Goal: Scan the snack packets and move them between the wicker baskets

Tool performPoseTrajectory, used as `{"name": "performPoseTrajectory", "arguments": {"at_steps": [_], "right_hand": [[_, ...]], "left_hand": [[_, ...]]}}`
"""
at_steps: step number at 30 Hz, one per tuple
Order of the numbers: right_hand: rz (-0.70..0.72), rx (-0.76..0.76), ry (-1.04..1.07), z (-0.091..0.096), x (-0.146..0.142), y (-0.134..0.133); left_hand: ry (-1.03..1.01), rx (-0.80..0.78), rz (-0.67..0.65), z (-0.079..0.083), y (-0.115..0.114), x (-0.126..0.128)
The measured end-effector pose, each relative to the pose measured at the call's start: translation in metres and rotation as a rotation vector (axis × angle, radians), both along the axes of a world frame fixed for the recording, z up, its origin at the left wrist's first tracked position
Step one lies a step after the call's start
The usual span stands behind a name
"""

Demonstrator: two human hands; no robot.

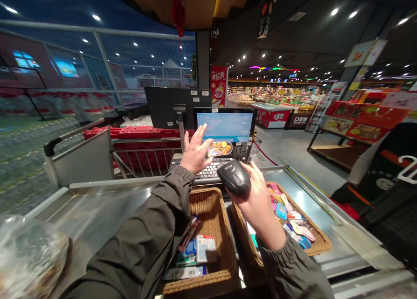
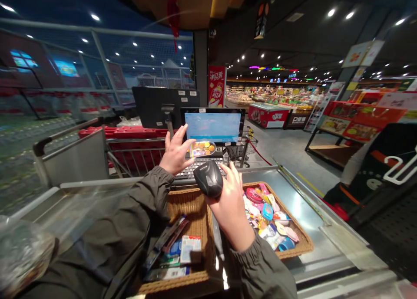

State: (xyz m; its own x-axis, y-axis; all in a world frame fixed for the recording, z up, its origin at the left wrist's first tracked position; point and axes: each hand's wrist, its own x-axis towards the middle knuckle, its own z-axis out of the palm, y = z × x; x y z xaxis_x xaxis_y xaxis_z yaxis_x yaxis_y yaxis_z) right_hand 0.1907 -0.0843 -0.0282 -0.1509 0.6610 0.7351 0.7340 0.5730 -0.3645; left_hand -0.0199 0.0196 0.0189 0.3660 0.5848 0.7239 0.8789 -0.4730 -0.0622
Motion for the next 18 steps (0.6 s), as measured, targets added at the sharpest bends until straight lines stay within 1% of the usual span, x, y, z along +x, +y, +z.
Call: {"name": "performPoseTrajectory", "arguments": {"at_steps": [4, 11, 14, 18], "right_hand": [[0.022, -0.009, -0.008, -0.003, -0.004, -0.001], [0.061, -0.029, 0.041, -0.003, -0.008, -0.005], [0.049, -0.039, 0.033, -0.003, -0.009, -0.006], [0.025, -0.008, 0.023, -0.005, -0.009, -0.003]], "left_hand": [[-0.006, 0.001, 0.004, -0.001, -0.001, -0.006], [-0.006, -0.002, 0.010, 0.002, -0.003, -0.011], [-0.019, -0.023, 0.004, 0.002, -0.004, -0.012], [-0.021, -0.045, 0.004, 0.001, -0.006, -0.014]]}}
